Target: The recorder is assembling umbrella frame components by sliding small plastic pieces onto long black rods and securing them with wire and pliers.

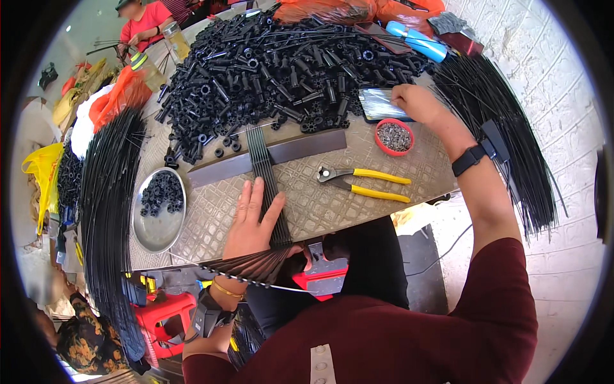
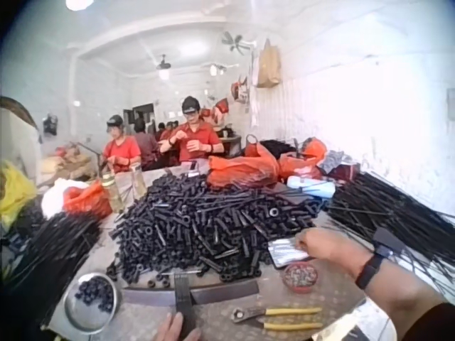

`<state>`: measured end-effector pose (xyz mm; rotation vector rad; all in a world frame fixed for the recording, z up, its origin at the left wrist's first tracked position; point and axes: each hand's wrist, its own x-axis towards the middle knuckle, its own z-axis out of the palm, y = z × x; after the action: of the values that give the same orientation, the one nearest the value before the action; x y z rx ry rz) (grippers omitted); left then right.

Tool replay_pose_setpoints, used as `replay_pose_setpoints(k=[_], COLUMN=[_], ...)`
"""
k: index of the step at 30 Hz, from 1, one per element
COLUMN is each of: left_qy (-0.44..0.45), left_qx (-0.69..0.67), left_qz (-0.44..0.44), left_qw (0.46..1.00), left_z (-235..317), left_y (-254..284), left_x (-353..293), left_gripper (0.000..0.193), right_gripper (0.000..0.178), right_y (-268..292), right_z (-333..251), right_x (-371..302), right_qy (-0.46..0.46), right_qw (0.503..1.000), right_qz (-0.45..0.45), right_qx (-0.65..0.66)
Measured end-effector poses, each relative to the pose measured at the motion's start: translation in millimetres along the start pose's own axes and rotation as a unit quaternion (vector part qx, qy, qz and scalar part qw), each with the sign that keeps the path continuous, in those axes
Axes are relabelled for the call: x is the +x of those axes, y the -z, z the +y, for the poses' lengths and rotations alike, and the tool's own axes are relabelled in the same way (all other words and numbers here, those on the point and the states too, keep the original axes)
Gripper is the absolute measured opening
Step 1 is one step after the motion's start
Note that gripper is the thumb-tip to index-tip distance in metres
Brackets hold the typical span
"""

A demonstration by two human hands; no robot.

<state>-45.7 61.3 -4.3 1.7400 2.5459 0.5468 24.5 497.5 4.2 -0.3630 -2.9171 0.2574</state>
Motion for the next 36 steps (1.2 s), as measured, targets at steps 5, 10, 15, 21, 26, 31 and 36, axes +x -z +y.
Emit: replay_pose_setpoints(k=[5,10,15,21,26,31,36], left_qy=[0.002,-0.022,-0.035,-0.047,-0.062,-0.034,-0.027], left_qx=[-0.002,-0.007,-0.005,0.032,0.1,0.04,0.025], left_qz=[0.01,0.031,0.038,0.045,0.079,0.067,0.063], left_qw=[1.0,0.999,0.999,0.997,0.99,0.996,0.997], left_z=[1.3,0.3,-1.7,3.0,-2.3,9.9,9.5], left_y=[-1.3,-4.6,-4.8,-0.3,-22.2,-14.8,-14.2], left_x=[0.2,-1.1,-5.0,-7.6,-31.7,-36.1,-36.1], left_gripper=[0.092,0.092,0.086,0.077,0.074,0.065,0.062], right_gripper=[0.009,0.01,0.01,0.011,0.013,0.02,0.025], right_y=[5.5,9.8,8.8,17.1,-7.6,-38.7,-53.3], right_z=[-6.1,-10.8,-13.2,-78.0,-143.2,-171.9,-186.9], right_x=[-4.5,-5.9,-2.2,-5.4,11.2,33.5,46.2], right_qy=[-0.016,-0.017,-0.003,0.115,0.218,0.218,0.218], right_qw=[0.999,0.998,0.996,0.987,0.97,0.974,0.973], right_qz=[0.037,0.028,0.084,0.1,0.072,0.004,-0.024], right_qx=[0.033,0.047,0.012,0.057,0.084,0.059,0.07])
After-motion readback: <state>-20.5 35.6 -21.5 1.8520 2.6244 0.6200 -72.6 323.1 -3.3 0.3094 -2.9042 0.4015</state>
